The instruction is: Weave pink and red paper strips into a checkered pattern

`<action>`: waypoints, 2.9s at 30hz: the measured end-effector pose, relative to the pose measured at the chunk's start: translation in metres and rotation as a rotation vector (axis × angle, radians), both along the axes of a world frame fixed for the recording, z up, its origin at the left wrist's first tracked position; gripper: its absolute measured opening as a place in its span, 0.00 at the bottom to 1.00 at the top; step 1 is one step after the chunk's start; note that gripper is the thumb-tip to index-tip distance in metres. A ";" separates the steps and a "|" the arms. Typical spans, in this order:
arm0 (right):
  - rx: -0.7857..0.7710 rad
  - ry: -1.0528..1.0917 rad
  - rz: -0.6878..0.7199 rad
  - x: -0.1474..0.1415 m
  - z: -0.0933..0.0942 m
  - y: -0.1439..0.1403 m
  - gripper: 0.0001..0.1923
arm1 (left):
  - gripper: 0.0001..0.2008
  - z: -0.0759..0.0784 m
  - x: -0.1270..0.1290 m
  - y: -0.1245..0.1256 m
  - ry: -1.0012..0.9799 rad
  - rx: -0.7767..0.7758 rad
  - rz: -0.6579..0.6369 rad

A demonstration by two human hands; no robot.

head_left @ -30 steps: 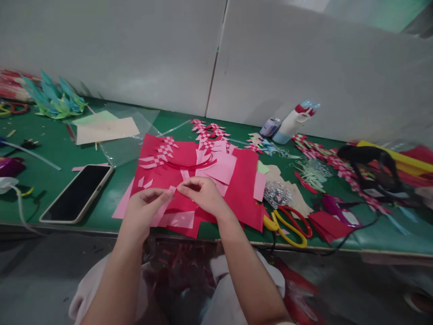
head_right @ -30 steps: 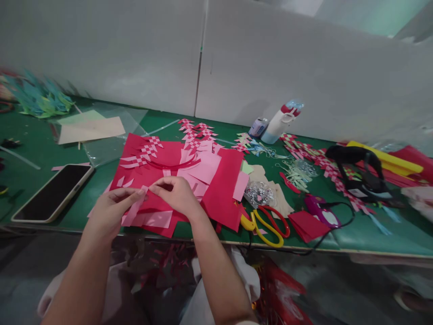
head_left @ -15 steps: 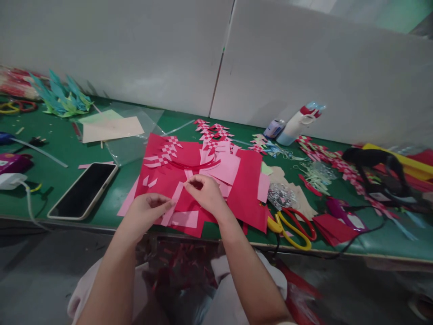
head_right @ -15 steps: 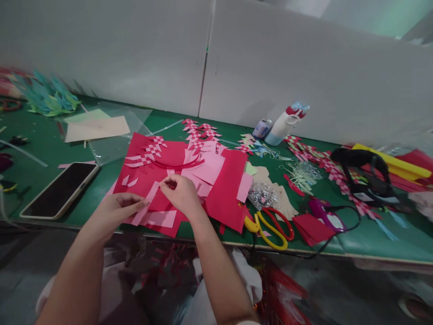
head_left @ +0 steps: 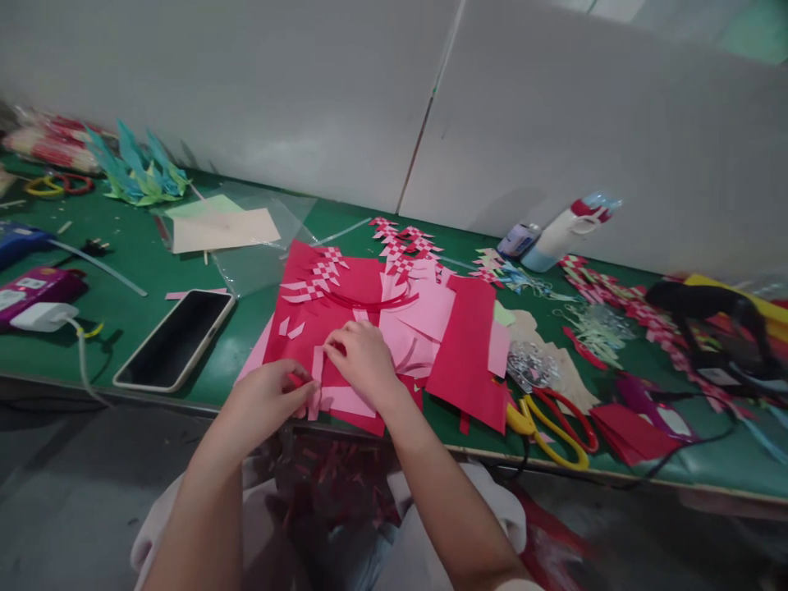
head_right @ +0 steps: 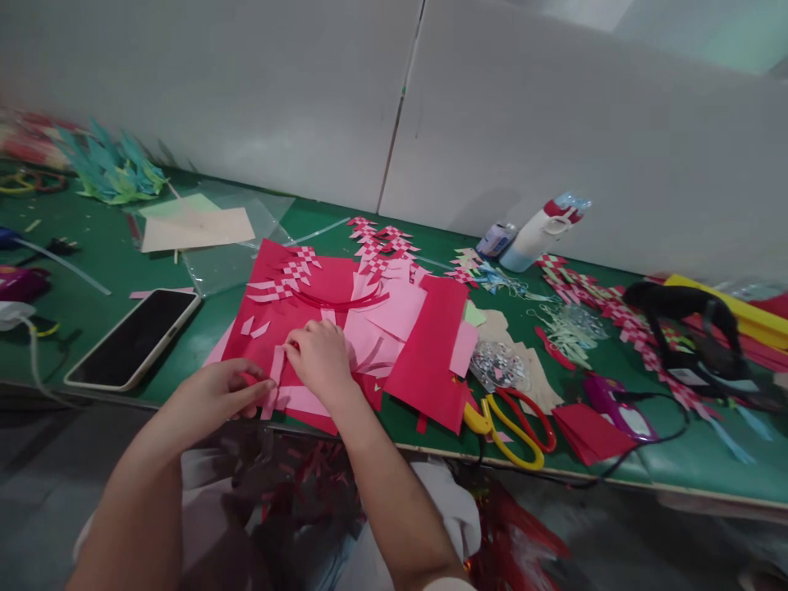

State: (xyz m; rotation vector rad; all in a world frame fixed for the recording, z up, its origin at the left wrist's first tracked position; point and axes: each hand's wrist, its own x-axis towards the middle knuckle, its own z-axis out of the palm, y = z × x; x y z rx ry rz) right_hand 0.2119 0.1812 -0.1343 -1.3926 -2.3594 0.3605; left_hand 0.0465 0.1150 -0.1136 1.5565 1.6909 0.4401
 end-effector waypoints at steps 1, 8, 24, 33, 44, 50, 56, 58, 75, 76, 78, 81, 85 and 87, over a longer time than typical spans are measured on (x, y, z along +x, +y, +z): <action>0.003 -0.019 0.004 -0.002 0.000 0.000 0.11 | 0.14 0.001 -0.001 0.000 0.077 0.036 -0.019; 0.019 -0.060 0.015 -0.006 -0.005 0.002 0.11 | 0.20 -0.001 0.000 0.001 0.393 0.136 -0.083; 0.050 -0.038 0.113 0.011 0.007 -0.004 0.08 | 0.24 0.001 0.007 0.000 0.460 0.075 -0.156; 0.019 0.085 0.073 0.025 0.012 0.001 0.09 | 0.21 0.003 0.004 0.002 0.407 0.129 -0.059; 0.029 0.010 -0.274 0.063 0.023 0.008 0.10 | 0.19 0.008 0.008 0.001 0.367 0.270 0.241; -0.023 -0.093 -0.320 0.052 0.017 0.007 0.11 | 0.19 0.009 0.013 0.001 0.288 0.354 0.354; -0.051 -0.143 -0.367 0.038 0.011 0.012 0.14 | 0.19 0.006 0.014 0.002 0.274 0.394 0.391; -0.076 -0.150 -0.381 0.034 0.011 0.012 0.14 | 0.19 0.005 0.013 0.002 0.272 0.402 0.408; -0.058 -0.144 -0.349 0.043 0.013 0.012 0.13 | 0.20 0.010 0.008 0.000 0.314 0.341 0.416; -0.058 -0.144 -0.345 0.043 0.013 0.013 0.14 | 0.20 0.010 0.008 0.000 0.319 0.328 0.409; -0.058 -0.147 -0.346 0.042 0.013 0.013 0.14 | 0.20 0.011 0.008 0.000 0.328 0.313 0.397; -0.055 -0.157 -0.364 0.041 0.015 0.013 0.17 | 0.19 0.011 0.007 0.001 0.326 0.281 0.345; -0.066 -0.118 -0.340 0.039 0.019 0.009 0.23 | 0.16 0.009 0.006 0.003 0.362 0.196 0.234; -0.097 -0.067 -0.327 0.037 0.020 0.006 0.24 | 0.15 0.007 0.007 0.004 0.392 0.170 0.191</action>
